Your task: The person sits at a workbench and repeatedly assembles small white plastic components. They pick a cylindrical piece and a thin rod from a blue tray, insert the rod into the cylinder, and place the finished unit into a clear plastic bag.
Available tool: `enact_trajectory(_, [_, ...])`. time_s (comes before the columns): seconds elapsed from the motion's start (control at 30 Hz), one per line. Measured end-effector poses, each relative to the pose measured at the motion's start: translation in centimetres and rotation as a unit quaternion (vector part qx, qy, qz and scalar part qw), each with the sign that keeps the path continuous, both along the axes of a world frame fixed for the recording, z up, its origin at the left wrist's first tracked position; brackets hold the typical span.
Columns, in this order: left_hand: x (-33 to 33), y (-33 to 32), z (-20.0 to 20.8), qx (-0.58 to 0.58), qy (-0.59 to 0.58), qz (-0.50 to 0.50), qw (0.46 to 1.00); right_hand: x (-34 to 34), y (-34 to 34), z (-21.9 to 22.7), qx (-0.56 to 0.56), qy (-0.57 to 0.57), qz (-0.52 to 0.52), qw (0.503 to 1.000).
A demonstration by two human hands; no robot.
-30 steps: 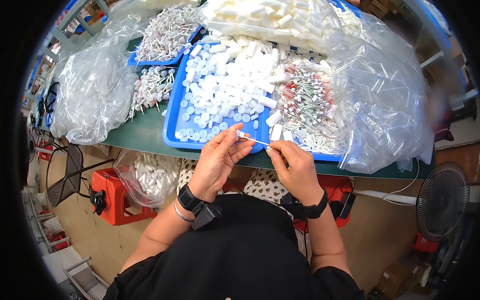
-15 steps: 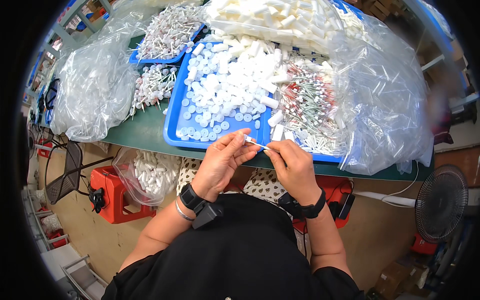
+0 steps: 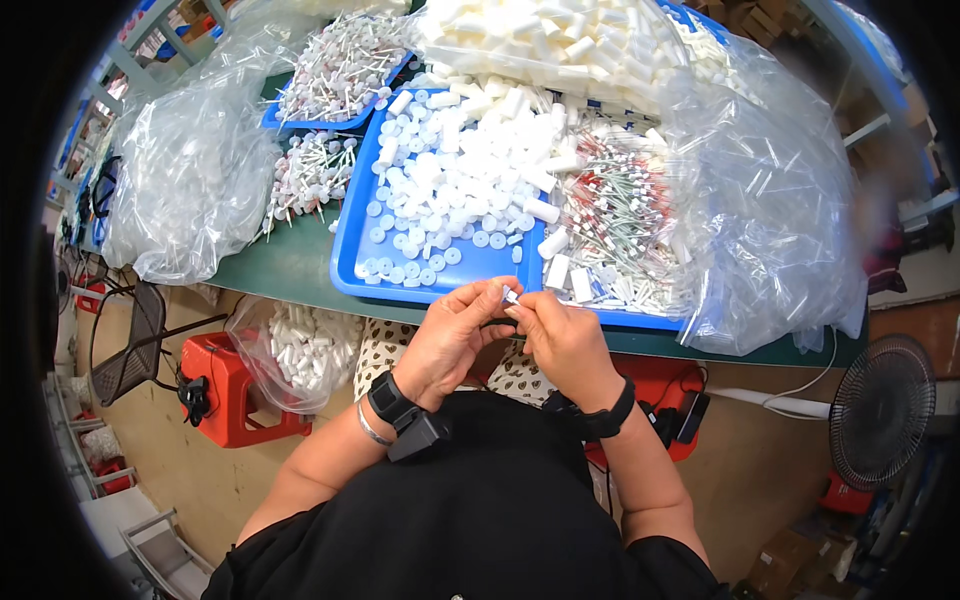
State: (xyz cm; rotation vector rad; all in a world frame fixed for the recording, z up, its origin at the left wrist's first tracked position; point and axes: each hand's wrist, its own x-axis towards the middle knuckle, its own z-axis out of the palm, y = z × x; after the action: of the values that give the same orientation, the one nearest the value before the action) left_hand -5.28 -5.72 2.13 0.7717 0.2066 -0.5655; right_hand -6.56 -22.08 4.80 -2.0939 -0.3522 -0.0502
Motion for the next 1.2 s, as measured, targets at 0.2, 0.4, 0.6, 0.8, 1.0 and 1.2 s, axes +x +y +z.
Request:
enact_trajectory(0.2, [0.1, 0.7, 0.8, 0.057, -0.018, 0.009, 0.998, 0.5, 0.6, -1.2, -0.010, -0.062, -0.001, 0.998])
enact_trajectory(0.4, [3.1, 5.6, 1.9, 0.244, -0.171, 0.152, 0.943, 2.3, -2.5, 0.8, -0.054, -0.085, -0.067, 0.993])
enact_trajectory(0.6, [11.8, 19.0, 2.3, 0.477, -0.233, 0.308, 0.790, 4.8, -7.7, -0.2, -0.372, -0.194, -0.118, 0.900])
enact_trajectory(0.8, [12.2, 17.7, 0.8, 0.748, -0.404, 0.314, 0.423, 5.1, -8.2, -0.9, -0.425, -0.214, -0.088, 0.875])
enact_trajectory(1.0, [6.4, 7.1, 0.3, 0.611, -0.480, 0.042, 0.629, 3.1, -8.2, 2.1, -0.400, -0.212, -0.119, 0.884])
enact_trajectory(1.2, [6.6, 6.4, -1.1, 0.644, -0.523, -0.004, 0.558, 1.6, -7.6, 2.5, -0.194, -0.084, -0.158, 0.965])
